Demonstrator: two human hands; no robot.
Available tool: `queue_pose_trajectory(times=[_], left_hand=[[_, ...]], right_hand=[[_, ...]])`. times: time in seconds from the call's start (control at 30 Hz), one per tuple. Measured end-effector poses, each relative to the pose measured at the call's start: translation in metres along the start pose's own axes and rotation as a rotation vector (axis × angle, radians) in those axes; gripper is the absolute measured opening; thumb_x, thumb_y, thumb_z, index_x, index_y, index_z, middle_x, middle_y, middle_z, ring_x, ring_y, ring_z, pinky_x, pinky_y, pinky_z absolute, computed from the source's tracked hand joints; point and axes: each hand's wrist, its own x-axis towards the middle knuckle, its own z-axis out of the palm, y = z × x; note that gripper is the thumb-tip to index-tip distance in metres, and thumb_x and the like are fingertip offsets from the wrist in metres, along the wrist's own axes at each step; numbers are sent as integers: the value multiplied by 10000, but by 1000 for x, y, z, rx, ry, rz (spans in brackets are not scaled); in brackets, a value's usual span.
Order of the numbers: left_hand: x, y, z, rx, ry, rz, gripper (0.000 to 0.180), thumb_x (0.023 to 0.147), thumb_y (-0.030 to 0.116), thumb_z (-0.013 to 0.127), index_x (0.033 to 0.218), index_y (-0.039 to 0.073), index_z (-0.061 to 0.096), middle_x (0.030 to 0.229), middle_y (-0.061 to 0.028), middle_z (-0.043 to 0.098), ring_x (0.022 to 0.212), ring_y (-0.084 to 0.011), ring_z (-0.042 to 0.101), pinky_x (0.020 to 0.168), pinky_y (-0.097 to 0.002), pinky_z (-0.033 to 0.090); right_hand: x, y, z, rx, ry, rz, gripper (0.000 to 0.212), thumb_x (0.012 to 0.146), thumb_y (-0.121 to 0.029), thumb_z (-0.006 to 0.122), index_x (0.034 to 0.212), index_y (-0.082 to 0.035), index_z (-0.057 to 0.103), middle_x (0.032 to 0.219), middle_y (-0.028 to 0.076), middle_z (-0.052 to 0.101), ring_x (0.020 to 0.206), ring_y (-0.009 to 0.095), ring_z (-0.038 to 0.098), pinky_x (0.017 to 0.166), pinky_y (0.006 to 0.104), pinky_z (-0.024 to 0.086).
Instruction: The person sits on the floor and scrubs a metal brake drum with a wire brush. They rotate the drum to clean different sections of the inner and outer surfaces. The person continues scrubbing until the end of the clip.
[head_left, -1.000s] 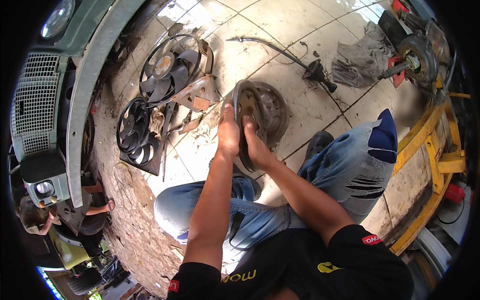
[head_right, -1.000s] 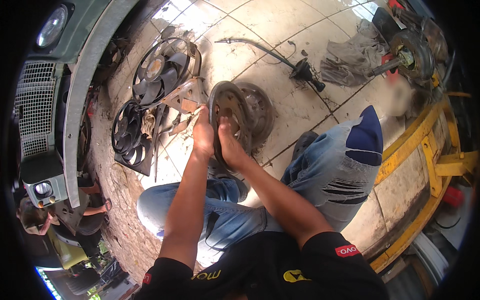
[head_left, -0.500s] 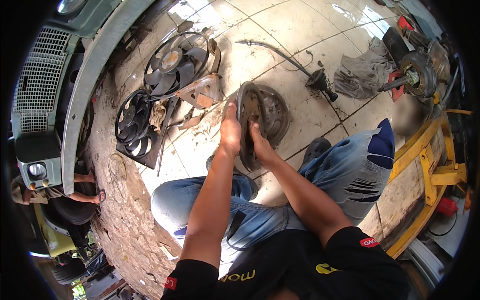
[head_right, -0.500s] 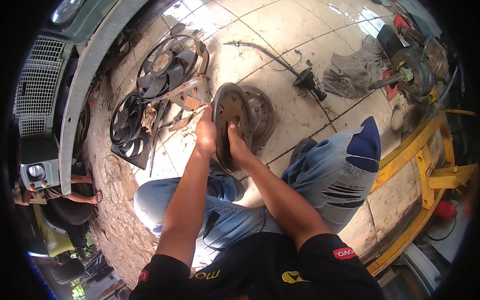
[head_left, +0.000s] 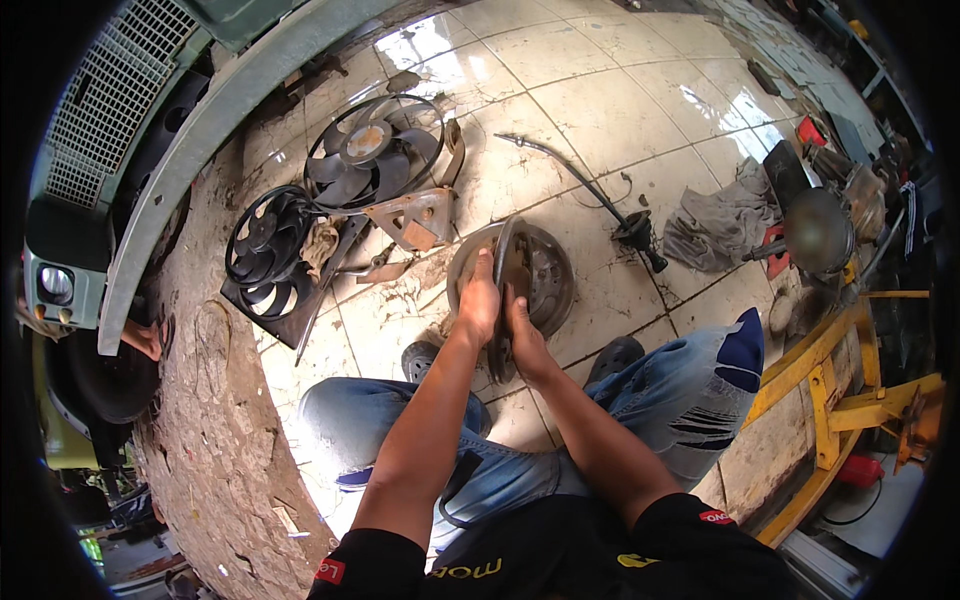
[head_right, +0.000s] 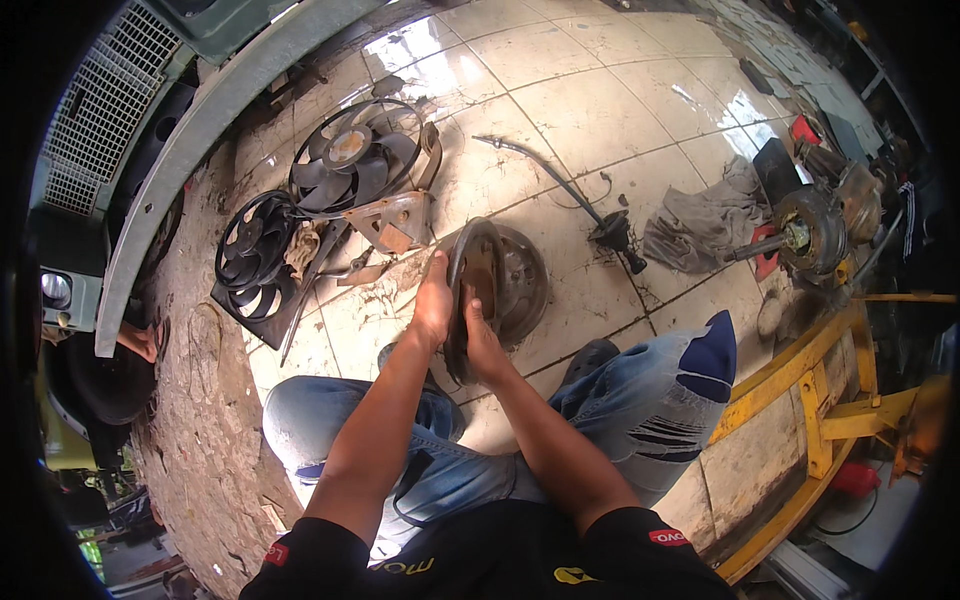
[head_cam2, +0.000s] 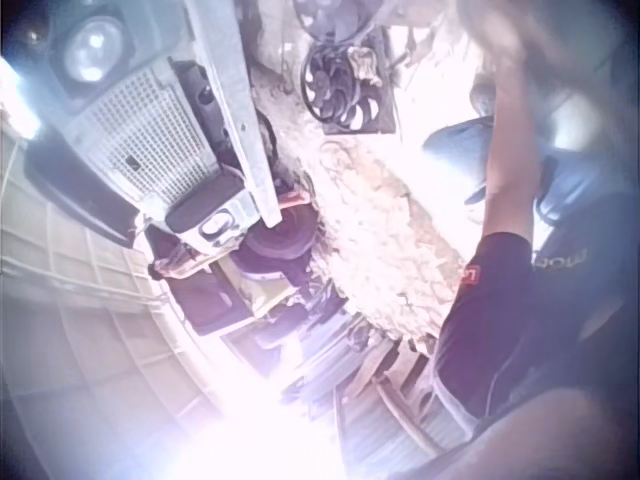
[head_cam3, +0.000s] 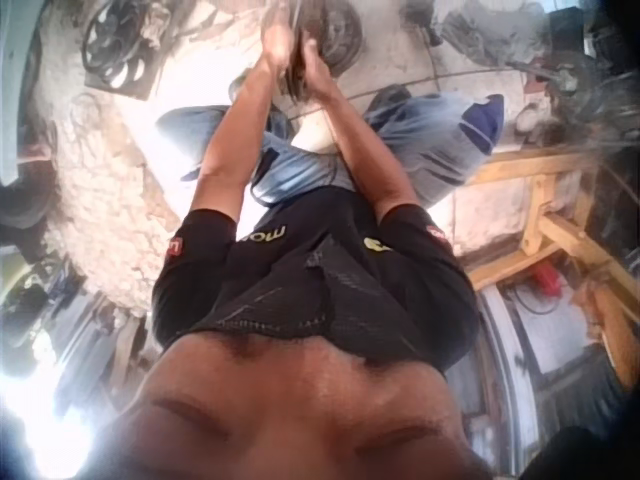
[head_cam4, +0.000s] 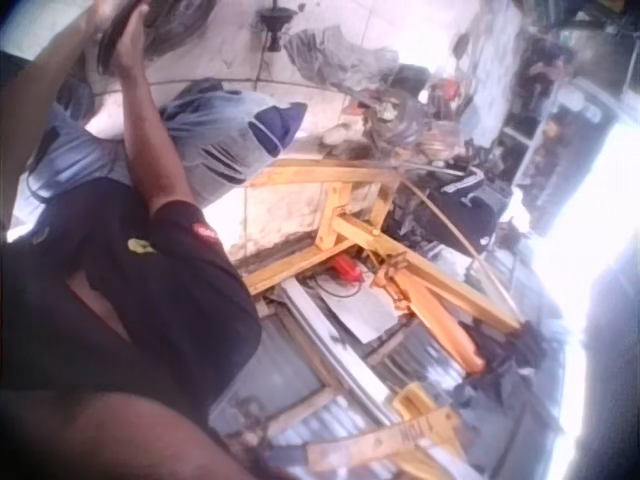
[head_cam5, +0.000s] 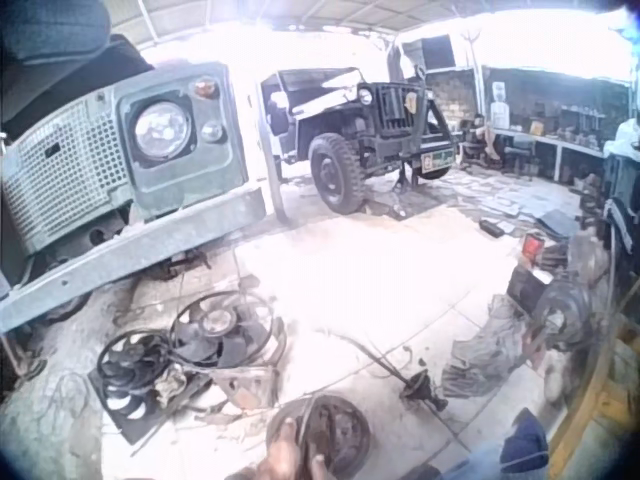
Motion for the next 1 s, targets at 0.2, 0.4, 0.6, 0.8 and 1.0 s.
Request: queue_pose_trajectory(times=[0.2, 0.4, 0.6, 0.8, 1.0], left_hand=[[-13, 13, 16, -32, 20, 57, 627, 1029, 490, 324, 1347, -17, 509, 1274, -161, 577, 1109, -244, 559, 1021, -346, 409], [-8, 16, 6, -23, 24, 5, 794, 984, 597, 333, 1394, -77, 424, 1414, -241, 451, 1320, -312, 405, 1103, -371, 293], [-7, 19, 3, 64, 72, 23, 826, 971, 617, 351, 1421, -74, 394, 1462, -262, 406, 1373, -342, 368, 1133, -373, 256], [-15, 27, 17, 19, 77, 46, 789, 980, 583, 379, 1384, -93, 432, 1393, -244, 475, 1273, -308, 455, 1085, -364, 327], [-26, 31, 26, 193, 115, 53, 892, 955, 649, 349, 1371, -138, 409, 1416, -304, 438, 1353, -371, 396, 1119, -386, 278]], right_hand=[[8, 10, -11, 52, 3, -16, 691, 1049, -503, 169, 1541, -21, 112, 1601, 133, 161, 1470, 222, 167, 1185, 333, 171], [-2, -17, 9, 45, 109, 180, 665, 1056, -484, 194, 1523, -11, 218, 1566, 135, 262, 1417, 235, 294, 1159, 339, 231], [-10, -11, -1, 39, 118, 14, 551, 1069, -353, 264, 1406, 53, 420, 1413, 150, 472, 1295, 222, 453, 1096, 328, 318], [19, 16, -24, -16, 341, 10, 315, 985, -119, 504, 1268, 16, 527, 1150, 107, 606, 988, 176, 599, 878, 290, 475], [22, 36, -21, -180, 381, -83, 336, 1010, -200, 488, 1291, -18, 473, 1202, 105, 533, 1054, 174, 529, 925, 301, 425]])
